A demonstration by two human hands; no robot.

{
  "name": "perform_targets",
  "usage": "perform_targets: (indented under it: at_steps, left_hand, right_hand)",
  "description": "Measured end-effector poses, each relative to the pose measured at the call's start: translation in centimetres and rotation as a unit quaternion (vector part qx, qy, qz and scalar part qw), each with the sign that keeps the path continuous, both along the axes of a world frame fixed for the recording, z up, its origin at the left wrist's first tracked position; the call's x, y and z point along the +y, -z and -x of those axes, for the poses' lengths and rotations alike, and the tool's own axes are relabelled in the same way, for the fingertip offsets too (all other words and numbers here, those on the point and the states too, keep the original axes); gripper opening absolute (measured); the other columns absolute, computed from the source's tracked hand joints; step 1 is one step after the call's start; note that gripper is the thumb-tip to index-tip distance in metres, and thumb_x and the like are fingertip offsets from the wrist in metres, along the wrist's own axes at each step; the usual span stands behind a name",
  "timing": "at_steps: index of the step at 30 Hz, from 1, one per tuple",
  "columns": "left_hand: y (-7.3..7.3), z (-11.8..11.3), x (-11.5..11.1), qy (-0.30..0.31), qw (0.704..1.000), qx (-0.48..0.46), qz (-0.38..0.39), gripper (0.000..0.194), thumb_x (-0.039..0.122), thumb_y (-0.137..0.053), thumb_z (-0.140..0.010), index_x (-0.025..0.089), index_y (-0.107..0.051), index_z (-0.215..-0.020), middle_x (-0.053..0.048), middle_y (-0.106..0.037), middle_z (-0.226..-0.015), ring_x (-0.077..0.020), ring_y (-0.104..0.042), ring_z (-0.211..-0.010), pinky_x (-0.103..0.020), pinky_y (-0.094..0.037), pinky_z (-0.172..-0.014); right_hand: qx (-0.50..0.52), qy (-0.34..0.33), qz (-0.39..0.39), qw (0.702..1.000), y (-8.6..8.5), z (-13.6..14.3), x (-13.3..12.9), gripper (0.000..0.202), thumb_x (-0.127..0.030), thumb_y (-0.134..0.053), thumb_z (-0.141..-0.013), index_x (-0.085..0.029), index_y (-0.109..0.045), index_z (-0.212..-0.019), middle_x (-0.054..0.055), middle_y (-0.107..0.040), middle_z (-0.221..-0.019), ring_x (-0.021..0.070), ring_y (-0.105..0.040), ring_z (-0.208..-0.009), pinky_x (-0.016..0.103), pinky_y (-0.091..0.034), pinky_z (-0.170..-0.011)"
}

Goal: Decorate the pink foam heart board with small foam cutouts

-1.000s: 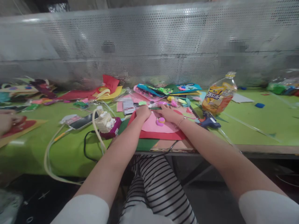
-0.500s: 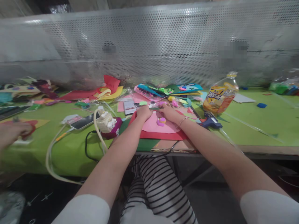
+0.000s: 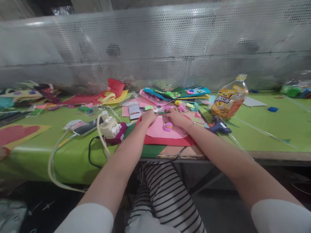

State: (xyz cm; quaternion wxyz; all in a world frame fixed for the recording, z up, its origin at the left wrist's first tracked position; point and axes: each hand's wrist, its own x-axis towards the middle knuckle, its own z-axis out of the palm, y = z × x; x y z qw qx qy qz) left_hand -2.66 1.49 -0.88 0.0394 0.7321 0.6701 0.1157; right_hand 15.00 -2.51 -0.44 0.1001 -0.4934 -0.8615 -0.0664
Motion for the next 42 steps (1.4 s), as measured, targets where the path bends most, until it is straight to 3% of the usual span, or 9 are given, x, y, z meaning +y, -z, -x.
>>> perform_targets:
  at_steps: [5, 24, 42]
  left_hand:
    - [0.12, 0.03, 0.02, 0.008, 1.000, 0.007, -0.006, 0.054, 0.059, -0.042, -0.078, 0.016, -0.063, -0.103, -0.015, -0.066, -0.105, -0.0261, -0.062, -0.098, -0.029, -0.045, -0.076]
    - [0.16, 0.04, 0.14, 0.007, 1.000, 0.020, -0.006, 0.040, 0.044, -0.040, -0.085, 0.015, -0.063, -0.101, -0.016, -0.066, -0.106, -0.0251, -0.061, -0.101, -0.031, -0.045, -0.080]
    - [0.04, -0.13, -0.16, -0.002, 1.000, 0.020, -0.010, 0.051, 0.053, -0.042, -0.080, 0.013, -0.063, -0.105, -0.017, -0.064, -0.111, -0.0278, -0.060, -0.103, -0.033, -0.047, -0.082]
  right_hand:
    - [-0.014, -0.004, -0.006, 1.000, 0.11, -0.05, 0.17, 0.045, -0.017, -0.032, -0.090, -0.030, -0.053, -0.128, 0.012, -0.047, -0.116, 0.0275, -0.041, -0.109, 0.044, -0.032, -0.091]
    - [-0.016, 0.001, -0.003, 1.000, 0.00, 0.04, -0.05, 0.045, -0.016, -0.033, -0.089, -0.028, -0.053, -0.127, 0.012, -0.047, -0.118, 0.0282, -0.041, -0.110, 0.044, -0.033, -0.091]
    - [-0.015, -0.003, 0.008, 1.000, 0.06, -0.02, 0.07, 0.044, -0.014, -0.035, -0.087, -0.028, -0.058, -0.122, 0.012, -0.045, -0.121, 0.0277, -0.041, -0.110, 0.043, -0.032, -0.090]
